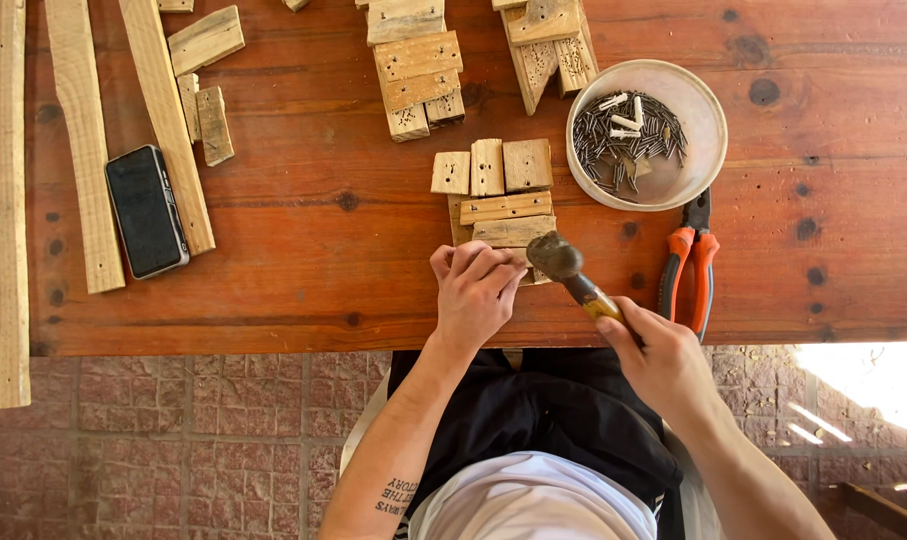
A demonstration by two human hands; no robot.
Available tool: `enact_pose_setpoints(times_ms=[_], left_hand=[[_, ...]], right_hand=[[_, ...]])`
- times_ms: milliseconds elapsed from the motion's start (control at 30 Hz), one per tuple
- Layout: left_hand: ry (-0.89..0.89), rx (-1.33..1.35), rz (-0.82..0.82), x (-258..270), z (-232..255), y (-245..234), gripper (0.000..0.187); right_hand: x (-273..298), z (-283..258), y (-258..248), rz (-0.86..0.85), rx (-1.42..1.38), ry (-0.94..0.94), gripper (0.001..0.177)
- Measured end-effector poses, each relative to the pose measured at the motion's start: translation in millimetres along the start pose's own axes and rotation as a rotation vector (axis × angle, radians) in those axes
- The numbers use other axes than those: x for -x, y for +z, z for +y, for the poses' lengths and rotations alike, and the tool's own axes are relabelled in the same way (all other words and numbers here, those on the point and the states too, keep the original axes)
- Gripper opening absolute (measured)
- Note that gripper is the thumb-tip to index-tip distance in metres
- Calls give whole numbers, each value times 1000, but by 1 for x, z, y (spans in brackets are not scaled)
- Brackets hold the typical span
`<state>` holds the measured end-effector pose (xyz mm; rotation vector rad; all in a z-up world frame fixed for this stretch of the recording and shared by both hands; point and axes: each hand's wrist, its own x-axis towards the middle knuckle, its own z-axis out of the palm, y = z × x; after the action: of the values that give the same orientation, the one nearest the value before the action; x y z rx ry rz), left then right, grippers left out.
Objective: The person repeatedly picks nails from a container and hammers them into small wooden blocks arranged on a workbench. The person occasionally repositions the blocks to continue nailing.
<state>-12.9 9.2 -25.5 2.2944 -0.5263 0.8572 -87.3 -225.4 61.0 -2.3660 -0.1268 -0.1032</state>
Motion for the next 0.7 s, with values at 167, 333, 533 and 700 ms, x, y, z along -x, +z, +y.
enact_pose_setpoints(times_ms=[167, 333, 533, 700], left_hand=[[-29, -21, -30, -4, 5, -1, 4], [-38, -51, -78, -24, 9, 0, 3], [51, -74, -267, -23, 1, 13, 10], [142, -107, -344, -36, 2, 9, 10]], right_hand=[[6, 18, -1, 17, -98, 64, 31], [-11, 38, 0, 74, -408, 114, 30], [-16, 93, 23, 243, -871, 100, 37], [-32, 88, 24, 386, -1020, 111, 40]])
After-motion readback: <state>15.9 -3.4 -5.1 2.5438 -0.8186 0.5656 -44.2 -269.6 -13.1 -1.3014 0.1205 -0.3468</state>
